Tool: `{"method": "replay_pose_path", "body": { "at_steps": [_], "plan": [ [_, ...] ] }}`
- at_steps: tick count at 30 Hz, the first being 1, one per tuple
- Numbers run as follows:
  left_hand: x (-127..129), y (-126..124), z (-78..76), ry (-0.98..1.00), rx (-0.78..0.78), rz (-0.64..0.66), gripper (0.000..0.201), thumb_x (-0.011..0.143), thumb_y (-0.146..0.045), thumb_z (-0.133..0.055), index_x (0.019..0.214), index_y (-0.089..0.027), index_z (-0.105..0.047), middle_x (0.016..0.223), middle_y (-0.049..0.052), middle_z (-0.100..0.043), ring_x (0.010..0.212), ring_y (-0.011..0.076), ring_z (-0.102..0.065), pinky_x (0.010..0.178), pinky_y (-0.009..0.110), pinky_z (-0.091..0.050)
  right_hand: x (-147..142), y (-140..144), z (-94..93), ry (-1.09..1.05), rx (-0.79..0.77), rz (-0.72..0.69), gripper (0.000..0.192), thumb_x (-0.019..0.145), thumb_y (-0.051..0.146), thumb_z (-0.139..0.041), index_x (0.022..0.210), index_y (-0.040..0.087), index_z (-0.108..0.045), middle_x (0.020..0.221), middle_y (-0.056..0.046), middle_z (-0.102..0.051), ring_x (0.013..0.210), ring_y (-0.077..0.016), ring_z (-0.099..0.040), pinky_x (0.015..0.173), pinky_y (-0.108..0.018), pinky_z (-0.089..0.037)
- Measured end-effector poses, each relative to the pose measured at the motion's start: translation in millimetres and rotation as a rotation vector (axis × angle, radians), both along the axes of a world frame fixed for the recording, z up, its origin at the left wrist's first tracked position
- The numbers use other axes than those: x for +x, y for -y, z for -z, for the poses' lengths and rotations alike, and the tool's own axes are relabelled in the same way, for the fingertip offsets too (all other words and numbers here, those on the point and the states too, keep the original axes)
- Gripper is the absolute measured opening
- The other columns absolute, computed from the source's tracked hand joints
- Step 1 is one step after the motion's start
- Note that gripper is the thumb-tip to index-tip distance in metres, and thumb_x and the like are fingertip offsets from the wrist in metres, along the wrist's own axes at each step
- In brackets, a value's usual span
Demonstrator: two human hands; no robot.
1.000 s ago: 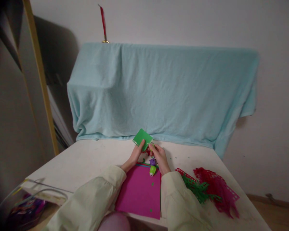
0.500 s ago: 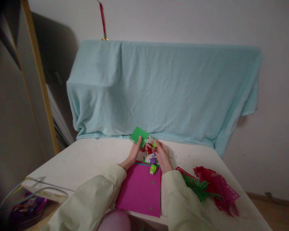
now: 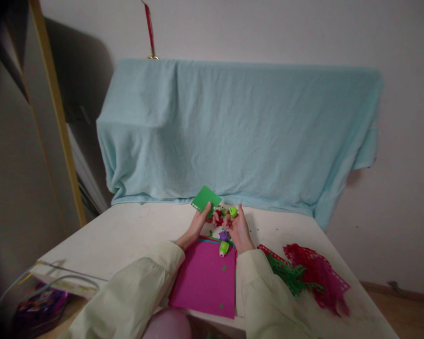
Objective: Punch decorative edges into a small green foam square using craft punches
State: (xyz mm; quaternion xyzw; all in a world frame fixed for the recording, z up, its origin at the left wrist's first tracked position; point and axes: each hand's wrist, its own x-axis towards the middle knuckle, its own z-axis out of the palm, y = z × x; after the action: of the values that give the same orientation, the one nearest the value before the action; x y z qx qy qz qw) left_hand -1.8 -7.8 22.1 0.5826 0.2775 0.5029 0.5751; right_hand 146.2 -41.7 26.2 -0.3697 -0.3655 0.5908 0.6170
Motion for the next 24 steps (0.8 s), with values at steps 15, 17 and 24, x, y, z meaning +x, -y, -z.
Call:
{"method": "replay_pose_path", "body": {
  "at_steps": [15, 17, 24],
  "plan": [
    [3, -2, 5.1, 0.057, -0.037, 0.000, 0.062, 0.085, -0.069, -0.036, 0.065, -0.014, -0.058, 0.054, 0.003, -0.057, 0.048, 0.0127, -0.051, 0.055, 0.026, -0.040, 2, -4, 1.9, 0.030, -0.009, -0.057, 0.067, 0.072, 0.086, -0.032, 0.069, 0.023, -0.053, 0.038, 0.008, -0.025, 0.037, -0.0115, -0.022, 0.044, -0.027, -0.025],
    [3, -2, 5.9, 0.039, -0.039, -0.012, 0.062, 0.084, -0.069, -0.037, 0.062, -0.015, -0.056, 0.053, 0.003, -0.055, 0.048, 0.0128, -0.050, 0.056, 0.026, -0.041, 1, -4, 0.3, 0.050, -0.008, -0.045, 0.066, 0.072, 0.085, -0.033, 0.068, 0.023, -0.052, 0.040, 0.008, -0.024, 0.037, -0.0112, -0.022, 0.042, -0.027, -0.024],
    [1, 0, 11.3, -0.130, 0.057, -0.164, 0.056, 0.085, -0.064, -0.043, 0.055, -0.017, -0.050, 0.046, -0.001, -0.049, 0.045, 0.0115, -0.045, 0.052, 0.024, -0.037, -9, 5, -9.6, 0.133, 0.028, -0.045, 0.046, 0.077, 0.065, -0.057, 0.069, 0.021, -0.049, 0.051, 0.005, -0.045, 0.041, -0.0089, -0.032, 0.042, -0.024, -0.025]
  ]
}}
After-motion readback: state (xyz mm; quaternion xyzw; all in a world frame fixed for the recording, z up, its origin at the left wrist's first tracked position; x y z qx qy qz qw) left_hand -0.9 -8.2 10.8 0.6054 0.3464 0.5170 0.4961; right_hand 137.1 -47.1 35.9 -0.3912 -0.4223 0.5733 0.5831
